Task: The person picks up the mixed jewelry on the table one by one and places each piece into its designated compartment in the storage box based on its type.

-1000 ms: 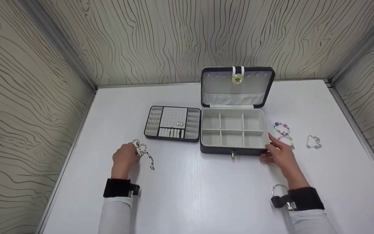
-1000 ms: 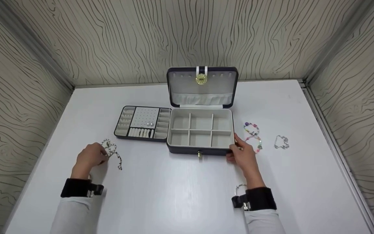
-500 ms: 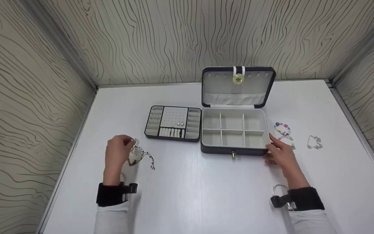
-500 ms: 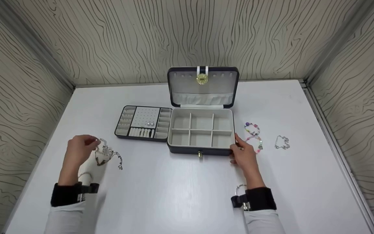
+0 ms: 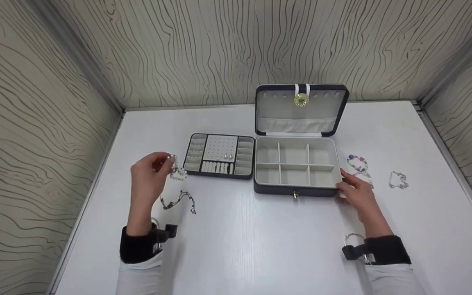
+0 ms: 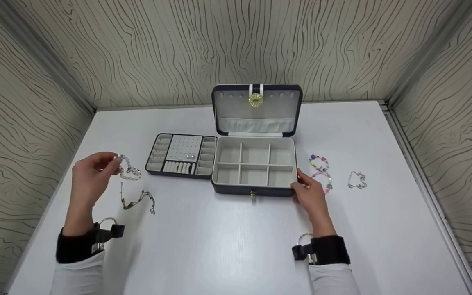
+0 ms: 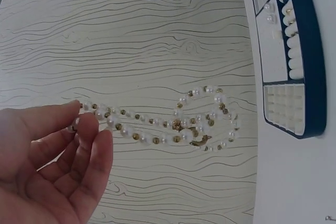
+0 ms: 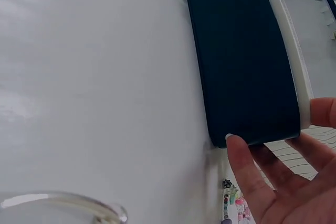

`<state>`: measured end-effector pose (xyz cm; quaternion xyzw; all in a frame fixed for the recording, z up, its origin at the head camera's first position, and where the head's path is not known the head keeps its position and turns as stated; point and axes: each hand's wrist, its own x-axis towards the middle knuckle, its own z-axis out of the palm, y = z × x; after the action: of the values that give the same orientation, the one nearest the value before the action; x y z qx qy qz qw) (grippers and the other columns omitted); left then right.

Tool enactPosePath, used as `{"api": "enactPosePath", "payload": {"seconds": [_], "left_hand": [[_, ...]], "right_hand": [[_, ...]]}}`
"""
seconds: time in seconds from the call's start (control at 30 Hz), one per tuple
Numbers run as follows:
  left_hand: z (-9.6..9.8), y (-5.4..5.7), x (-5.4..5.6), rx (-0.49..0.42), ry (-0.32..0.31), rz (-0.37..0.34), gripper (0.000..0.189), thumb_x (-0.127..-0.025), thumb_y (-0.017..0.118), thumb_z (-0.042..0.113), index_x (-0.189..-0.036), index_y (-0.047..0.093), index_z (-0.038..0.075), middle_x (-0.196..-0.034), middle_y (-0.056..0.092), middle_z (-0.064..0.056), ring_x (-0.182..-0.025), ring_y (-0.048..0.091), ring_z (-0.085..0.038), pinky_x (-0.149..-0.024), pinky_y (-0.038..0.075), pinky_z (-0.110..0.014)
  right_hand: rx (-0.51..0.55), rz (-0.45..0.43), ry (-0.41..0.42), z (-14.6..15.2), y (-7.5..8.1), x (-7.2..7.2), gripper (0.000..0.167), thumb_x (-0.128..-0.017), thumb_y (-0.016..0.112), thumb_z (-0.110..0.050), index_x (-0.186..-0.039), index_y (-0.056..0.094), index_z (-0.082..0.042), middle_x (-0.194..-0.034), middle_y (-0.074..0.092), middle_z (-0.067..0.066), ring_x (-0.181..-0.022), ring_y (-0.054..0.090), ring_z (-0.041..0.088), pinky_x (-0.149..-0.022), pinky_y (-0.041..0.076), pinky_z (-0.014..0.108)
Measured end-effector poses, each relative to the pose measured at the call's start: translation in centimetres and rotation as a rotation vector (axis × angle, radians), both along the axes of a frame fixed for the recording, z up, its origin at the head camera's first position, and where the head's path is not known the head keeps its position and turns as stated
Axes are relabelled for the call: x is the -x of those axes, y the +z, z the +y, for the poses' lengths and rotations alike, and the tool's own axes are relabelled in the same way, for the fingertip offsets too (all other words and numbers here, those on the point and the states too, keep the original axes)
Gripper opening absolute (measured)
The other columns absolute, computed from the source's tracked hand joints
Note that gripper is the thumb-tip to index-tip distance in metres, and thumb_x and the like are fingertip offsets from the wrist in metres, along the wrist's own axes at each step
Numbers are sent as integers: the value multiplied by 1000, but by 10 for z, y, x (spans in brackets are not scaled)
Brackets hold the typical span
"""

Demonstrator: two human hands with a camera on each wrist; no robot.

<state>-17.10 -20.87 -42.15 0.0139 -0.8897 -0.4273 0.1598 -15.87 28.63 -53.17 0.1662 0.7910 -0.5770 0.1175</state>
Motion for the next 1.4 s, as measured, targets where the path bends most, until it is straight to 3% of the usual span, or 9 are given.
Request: {"api": "enactPosePath", "payload": {"seconds": [0.27, 0.4, 0.6, 0.73, 0.87, 1.0, 1.4], "left_hand": [[21, 3, 2, -57, -114, 21, 9, -91, 70, 8, -97, 73, 1, -85, 69, -5, -72, 64, -16, -60, 49, -25], [34, -1, 5, -80, -172, 25, 8, -90, 70, 7, -95, 72, 1, -85, 70, -5, -72, 64, -15, -61, 52, -26], [53, -4, 8, -96, -249, 40, 8, -90, 70, 5, -95, 72, -1, -85, 70, -6, -73, 65, -14, -65, 55, -28], [66, -3, 11, -56, -294, 60, 9, -90, 70, 6, -95, 72, -1, -86, 69, -5, -73, 64, -14, -66, 55, -28], [82, -4, 17, 19, -346, 131, 9, -89, 71, 6, -95, 72, -1, -87, 69, -6, -73, 64, -14, -66, 55, -26], [100, -6, 24, 27, -394, 166, 9, -89, 71, 4, -95, 72, -2, -86, 69, -8, -72, 64, -15, -66, 54, -26], [146, -11, 42, 1, -508, 120, 10, -90, 68, 3, -96, 72, -3, -86, 70, -9, -73, 65, -16, -66, 53, -22]], "right_hand": [[-137, 72, 12, 3, 5, 13, 57, -105, 42, -37, -143, 44, 4, -140, 43, 27, -114, 52, 32, -80, 55, 27], [-169, 66, 27, 5, 9, 24, 50, -105, 43, -32, -134, 48, 9, -129, 48, 26, -104, 55, 30, -76, 56, 27], [-148, 13, 116, 8, 17, 36, 50, -105, 44, -22, -147, 36, 3, -135, 46, 33, -110, 56, 39, -75, 56, 30], [-159, -8, 156, 12, 20, 40, 53, -105, 43, -19, -153, 30, -3, -139, 43, 34, -113, 56, 41, -77, 57, 36], [-115, -25, 141, 16, 21, 42, 54, -104, 45, -20, -153, 29, -5, -142, 40, 35, -118, 53, 45, -83, 56, 42], [-72, -32, 124, 16, 20, 43, 53, -104, 45, -18, -153, 29, -5, -141, 40, 35, -119, 53, 46, -83, 56, 42], [-90, -34, 103, 16, 16, 41, 52, -103, 45, -14, -153, 31, -8, -141, 39, 35, -119, 52, 48, -83, 56, 44]]}}
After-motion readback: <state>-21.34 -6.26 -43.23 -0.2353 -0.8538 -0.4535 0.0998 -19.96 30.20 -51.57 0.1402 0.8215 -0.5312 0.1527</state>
